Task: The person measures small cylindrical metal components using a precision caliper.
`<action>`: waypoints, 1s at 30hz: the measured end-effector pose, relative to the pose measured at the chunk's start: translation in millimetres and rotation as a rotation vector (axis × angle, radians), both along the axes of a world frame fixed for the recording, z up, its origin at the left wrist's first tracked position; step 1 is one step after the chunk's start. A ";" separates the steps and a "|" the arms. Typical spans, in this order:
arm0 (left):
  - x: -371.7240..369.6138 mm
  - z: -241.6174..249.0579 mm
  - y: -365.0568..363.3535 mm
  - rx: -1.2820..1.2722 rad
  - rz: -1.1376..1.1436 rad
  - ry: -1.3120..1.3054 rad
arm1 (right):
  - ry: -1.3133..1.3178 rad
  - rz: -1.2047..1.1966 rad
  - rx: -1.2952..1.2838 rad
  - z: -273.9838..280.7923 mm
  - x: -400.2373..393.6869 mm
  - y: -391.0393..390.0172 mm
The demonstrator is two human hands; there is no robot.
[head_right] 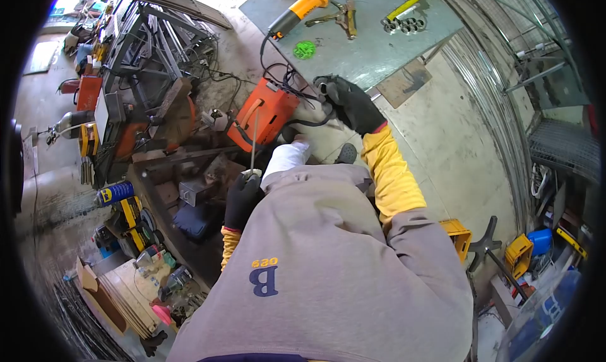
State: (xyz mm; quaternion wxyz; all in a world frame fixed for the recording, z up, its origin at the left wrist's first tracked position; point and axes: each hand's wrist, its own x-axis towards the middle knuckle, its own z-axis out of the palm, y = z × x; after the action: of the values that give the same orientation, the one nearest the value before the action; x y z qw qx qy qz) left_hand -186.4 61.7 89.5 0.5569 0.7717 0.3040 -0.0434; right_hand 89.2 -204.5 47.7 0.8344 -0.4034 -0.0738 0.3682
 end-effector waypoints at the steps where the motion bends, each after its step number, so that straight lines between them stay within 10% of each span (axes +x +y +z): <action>1: -0.7 0.1 1.6 0.033 -0.009 -0.002 | 0.065 0.020 0.187 0.3 -11.2 -5.7; 30: 41.4 62.0 -50.1 0.155 -0.301 0.026 | -0.066 -0.187 0.064 -5.9 -55.5 -53.5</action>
State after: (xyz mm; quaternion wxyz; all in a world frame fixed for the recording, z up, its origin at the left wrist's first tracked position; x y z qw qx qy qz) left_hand -145.0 11.7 151.5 0.4789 0.8486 0.1945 -0.1127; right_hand 33.7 -258.0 41.8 0.8747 -0.3936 -0.0751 0.2726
